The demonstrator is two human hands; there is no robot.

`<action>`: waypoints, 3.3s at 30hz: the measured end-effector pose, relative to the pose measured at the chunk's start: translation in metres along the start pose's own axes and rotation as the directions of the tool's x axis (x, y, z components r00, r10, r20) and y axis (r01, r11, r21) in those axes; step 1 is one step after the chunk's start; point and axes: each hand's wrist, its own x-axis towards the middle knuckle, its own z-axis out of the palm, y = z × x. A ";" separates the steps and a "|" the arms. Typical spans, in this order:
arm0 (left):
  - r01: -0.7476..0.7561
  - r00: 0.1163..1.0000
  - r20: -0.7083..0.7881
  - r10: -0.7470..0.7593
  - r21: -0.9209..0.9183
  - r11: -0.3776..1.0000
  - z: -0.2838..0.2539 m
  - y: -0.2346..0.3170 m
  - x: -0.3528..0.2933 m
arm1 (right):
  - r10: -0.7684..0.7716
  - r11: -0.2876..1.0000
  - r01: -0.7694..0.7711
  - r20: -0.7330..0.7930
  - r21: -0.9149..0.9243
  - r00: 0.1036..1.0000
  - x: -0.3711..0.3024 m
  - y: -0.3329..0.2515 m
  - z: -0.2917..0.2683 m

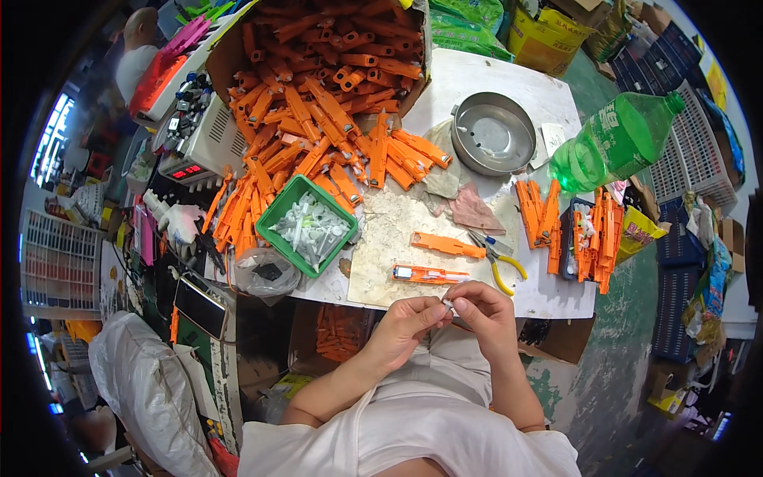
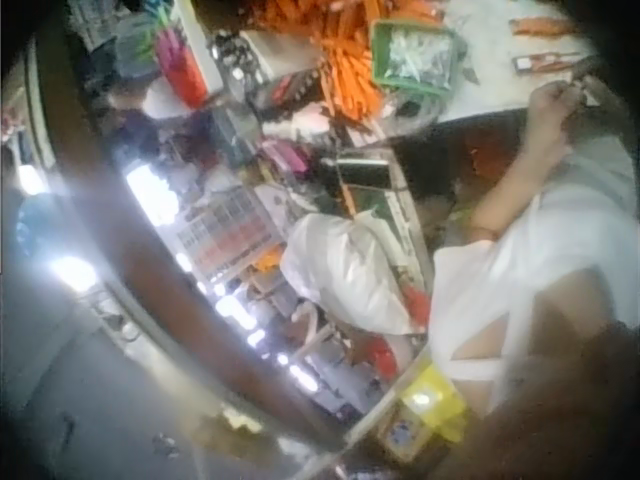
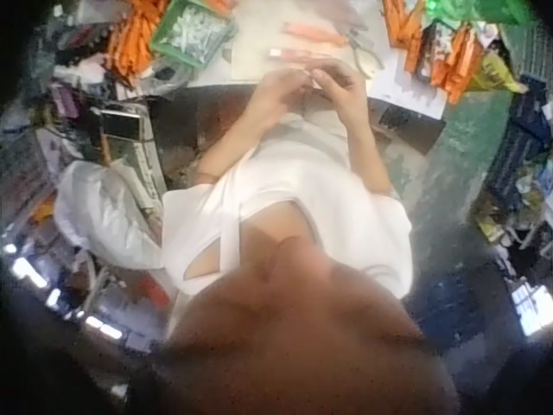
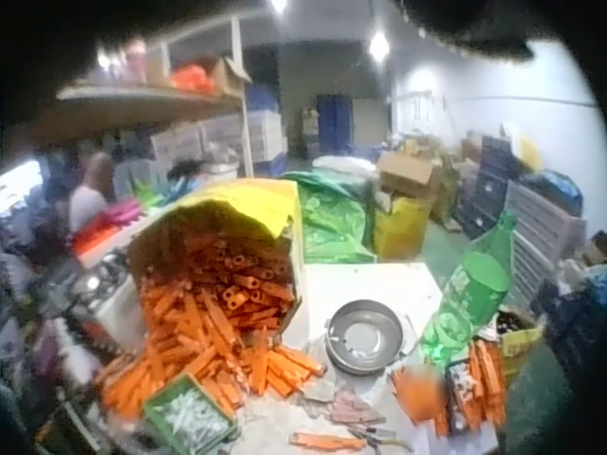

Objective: The person assembles orange plastic components by inserting small white cylindrical pieces into them. They use a metal tool to push the white pieces into the orange parts and place the finished assemblies on the table. The person handles the parts one at a time, repeating the insertion process throughout the clip.

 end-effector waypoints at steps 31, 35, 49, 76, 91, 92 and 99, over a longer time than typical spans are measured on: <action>-0.037 0.709 0.403 0.579 0.841 -0.540 -0.062 -0.013 0.007 | -0.214 0.376 0.357 0.294 -0.855 0.931 0.067 0.033 0.003; -0.033 0.719 0.397 0.570 0.839 -0.543 -0.062 -0.011 0.009 | -0.165 0.376 0.335 0.293 -0.864 0.942 0.069 0.030 0.003; -0.158 0.660 0.333 0.674 0.938 -0.309 -0.061 0.010 0.000 | -0.304 0.269 0.451 0.369 -0.851 0.878 0.055 0.008 -0.020; -0.287 0.663 0.575 0.478 0.786 -0.548 -0.062 0.037 0.034 | 0.384 -0.233 0.473 0.367 -0.850 0.848 0.093 -0.026 -0.028; -0.279 0.648 0.583 0.489 0.780 -0.560 -0.070 0.031 0.037 | 0.298 -0.291 0.534 0.455 -0.794 0.839 0.101 -0.012 0.023; -0.269 0.642 0.591 0.487 0.770 -0.579 -0.070 0.032 0.037 | 0.287 -0.260 0.527 0.456 -0.809 0.843 0.104 -0.009 0.020; -0.306 0.689 0.534 0.490 0.827 -0.472 -0.066 0.034 0.033 | 0.083 -0.124 0.400 0.392 -0.908 0.916 0.076 -0.003 -0.040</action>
